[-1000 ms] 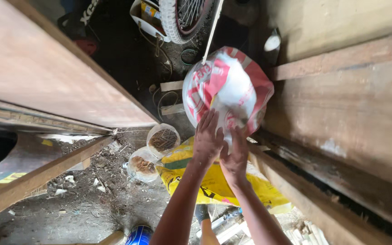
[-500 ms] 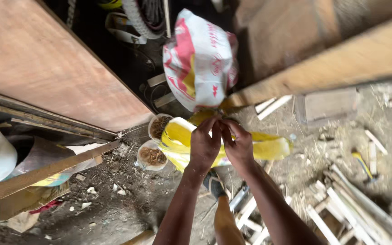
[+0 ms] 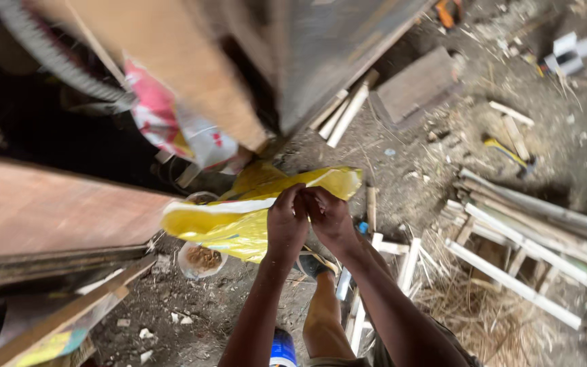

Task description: The person assembles a small wooden ladder by nailing short wooden rungs between two long bamboo poles. They use a hammer to drive nails from a box into the wood, repeatedly positioning the rungs and securing them to the frame.

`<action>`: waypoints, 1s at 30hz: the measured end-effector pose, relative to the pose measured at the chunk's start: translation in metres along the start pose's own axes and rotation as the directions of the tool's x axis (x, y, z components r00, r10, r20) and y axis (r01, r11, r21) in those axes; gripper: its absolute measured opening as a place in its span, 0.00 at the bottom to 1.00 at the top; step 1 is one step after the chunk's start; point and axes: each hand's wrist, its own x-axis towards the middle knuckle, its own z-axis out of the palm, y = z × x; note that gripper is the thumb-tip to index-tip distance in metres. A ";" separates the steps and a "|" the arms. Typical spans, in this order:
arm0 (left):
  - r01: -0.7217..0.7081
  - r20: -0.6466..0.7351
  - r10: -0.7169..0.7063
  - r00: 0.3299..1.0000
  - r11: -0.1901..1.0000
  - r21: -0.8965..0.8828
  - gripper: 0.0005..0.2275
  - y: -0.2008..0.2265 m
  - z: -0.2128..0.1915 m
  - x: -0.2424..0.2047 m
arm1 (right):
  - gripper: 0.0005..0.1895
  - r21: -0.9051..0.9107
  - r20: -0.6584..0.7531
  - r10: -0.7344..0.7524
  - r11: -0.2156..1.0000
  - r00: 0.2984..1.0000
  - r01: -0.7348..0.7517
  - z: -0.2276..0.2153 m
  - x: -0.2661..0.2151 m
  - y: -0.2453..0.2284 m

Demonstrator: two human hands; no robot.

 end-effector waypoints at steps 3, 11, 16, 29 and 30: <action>0.032 0.104 -0.031 0.994 0.999 -0.012 0.08 0.018 0.039 0.005 | 0.10 0.013 -0.092 0.079 0.997 0.993 -0.079 -0.042 -0.004 0.005; -0.014 0.177 0.016 0.984 1.000 -0.016 0.08 0.076 0.165 0.031 | 0.12 0.070 -0.273 0.198 0.980 0.941 -0.186 -0.163 0.015 0.031; 0.090 0.171 -0.076 0.982 0.993 -0.079 0.08 0.098 0.255 0.048 | 0.11 0.019 -0.316 0.177 0.983 0.932 -0.180 -0.234 0.042 0.071; 0.127 -0.033 -0.139 0.990 0.960 -0.248 0.08 0.038 0.497 0.165 | 0.13 -0.012 -0.040 0.012 1.000 0.999 -0.012 -0.380 0.211 0.238; 0.125 -0.071 -0.144 0.987 0.967 -0.224 0.08 0.025 0.517 0.176 | 0.12 -0.064 0.005 0.003 0.998 1.000 -0.003 -0.389 0.232 0.258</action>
